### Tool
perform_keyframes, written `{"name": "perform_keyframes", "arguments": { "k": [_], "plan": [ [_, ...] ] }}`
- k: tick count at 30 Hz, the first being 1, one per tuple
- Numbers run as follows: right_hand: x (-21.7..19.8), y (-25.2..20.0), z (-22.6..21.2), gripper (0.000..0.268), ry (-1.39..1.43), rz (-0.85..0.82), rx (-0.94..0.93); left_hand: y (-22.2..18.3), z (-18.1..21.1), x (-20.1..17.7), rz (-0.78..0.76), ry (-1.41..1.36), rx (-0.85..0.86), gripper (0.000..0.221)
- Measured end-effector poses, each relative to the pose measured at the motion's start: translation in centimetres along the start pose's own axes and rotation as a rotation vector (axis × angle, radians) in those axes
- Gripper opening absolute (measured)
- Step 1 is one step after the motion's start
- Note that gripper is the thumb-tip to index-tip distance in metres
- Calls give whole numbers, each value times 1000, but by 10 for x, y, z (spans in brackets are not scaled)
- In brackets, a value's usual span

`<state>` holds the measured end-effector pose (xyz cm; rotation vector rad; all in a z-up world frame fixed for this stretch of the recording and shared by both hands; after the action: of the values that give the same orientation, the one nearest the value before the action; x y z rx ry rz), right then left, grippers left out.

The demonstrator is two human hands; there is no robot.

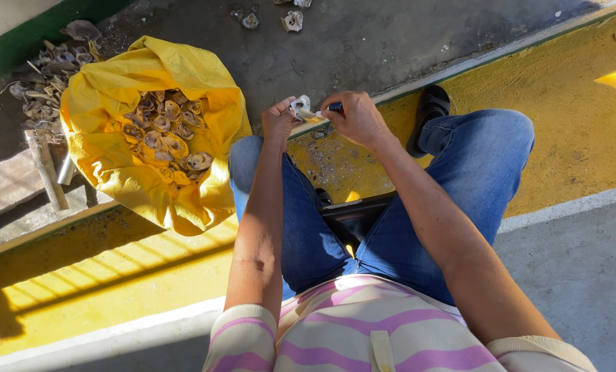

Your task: Brushing and cleaning oyster shells from a bag while sitting.

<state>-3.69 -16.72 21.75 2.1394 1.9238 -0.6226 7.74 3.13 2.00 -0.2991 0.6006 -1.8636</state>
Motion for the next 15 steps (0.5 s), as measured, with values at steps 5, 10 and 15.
{"name": "perform_keyframes", "arguments": {
  "k": [5, 10, 15],
  "plan": [
    [-10, -6, -15, 13, 105, 99, -139, -5, 9, 5, 23, 31, -21, 40],
    [-9, 0, 0, 10, -123, 158, -220, -8, 12, 3, 69, 100, -53, 38],
    [-20, -2, 7, 18, 108, 256, 95, -25, 36, 10, 29, 68, 19, 49]
  ]
}}
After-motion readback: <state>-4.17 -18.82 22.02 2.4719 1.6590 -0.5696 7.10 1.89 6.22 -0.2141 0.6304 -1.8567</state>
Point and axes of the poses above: each hand's wrist, its own y-axis towards the middle knuckle, its own x-axis out of the palm, z = x × y, the point moved 3 cm from there along y, towards the middle knuckle, and after that the axes turned 12 degrees about y, right-handed, at the moved point
